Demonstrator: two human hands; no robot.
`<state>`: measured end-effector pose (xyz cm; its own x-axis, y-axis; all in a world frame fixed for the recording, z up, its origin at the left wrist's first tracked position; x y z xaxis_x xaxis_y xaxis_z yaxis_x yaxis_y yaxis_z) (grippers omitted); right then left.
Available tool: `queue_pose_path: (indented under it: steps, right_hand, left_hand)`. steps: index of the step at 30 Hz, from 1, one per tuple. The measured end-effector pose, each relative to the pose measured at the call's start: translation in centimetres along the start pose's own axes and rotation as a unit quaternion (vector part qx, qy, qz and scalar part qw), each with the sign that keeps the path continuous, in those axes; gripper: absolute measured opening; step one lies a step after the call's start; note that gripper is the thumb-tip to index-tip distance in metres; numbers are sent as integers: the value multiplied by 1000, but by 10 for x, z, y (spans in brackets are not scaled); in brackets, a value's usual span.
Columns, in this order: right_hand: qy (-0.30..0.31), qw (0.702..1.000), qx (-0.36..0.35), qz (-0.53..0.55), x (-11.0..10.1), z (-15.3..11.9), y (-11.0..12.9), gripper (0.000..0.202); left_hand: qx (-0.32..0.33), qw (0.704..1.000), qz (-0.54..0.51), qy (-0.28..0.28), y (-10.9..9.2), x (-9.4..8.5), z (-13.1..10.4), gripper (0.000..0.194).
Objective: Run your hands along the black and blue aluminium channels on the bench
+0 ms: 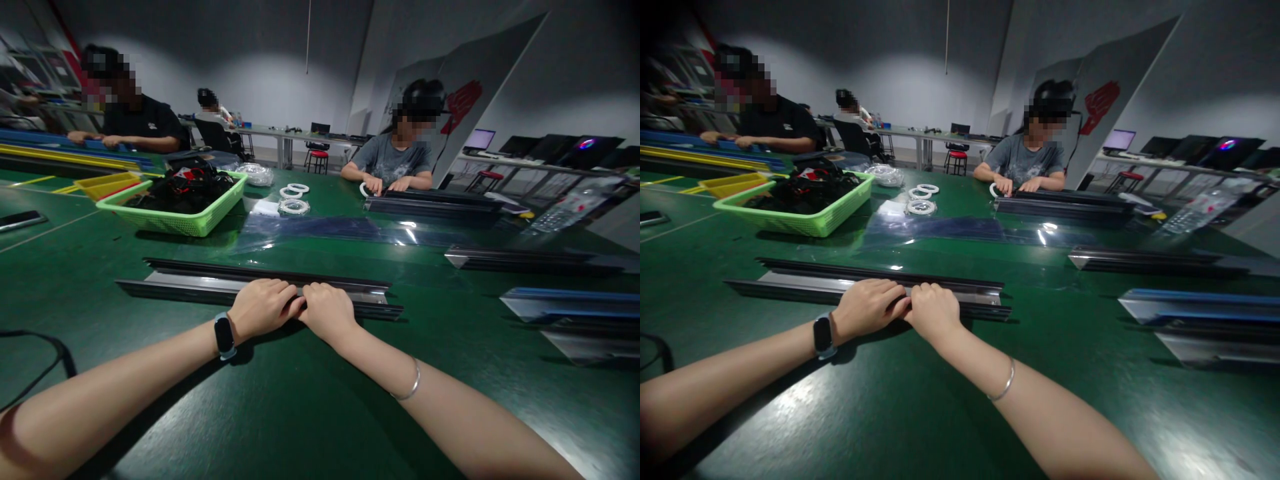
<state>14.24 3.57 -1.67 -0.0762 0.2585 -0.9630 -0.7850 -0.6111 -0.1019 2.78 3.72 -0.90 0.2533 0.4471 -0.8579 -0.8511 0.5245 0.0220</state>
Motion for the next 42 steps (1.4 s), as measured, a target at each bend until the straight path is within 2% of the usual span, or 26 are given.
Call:
queue_pose_path:
  steps: [9,14,21,28,42]
  right_hand:
    - [21,1000,-6,-16,-2,3,3,14]
    - [24,999,-16,-19,-6,4,6,14]
    - [-16,999,-36,-28,-16,-1,3,40]
    - [22,999,-32,-5,-4,2,-3,36]
    - [11,999,-46,-15,0,5,-4,36]
  left_hand:
    - [7,1000,-12,-8,-1,-1,0,31]
    - [-10,1000,15,-10,1,-1,-1,31]
    - [-60,996,71,-16,11,-4,-6,31]
    - [-18,999,43,1,4,-1,-3,27]
    - [-21,999,40,11,6,3,-1,32]
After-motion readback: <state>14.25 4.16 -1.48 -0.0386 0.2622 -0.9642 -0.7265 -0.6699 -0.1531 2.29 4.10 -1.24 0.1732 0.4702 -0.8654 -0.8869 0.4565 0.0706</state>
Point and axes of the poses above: each hand's wrist, its own z-axis towards the middle knuckle, its own x-axis out of the palm, y = z × x, the point moved 4 cm from there along z, towards the middle knuckle, and after that the axes turned 15 degrees about -x, right-handed, at the moved point
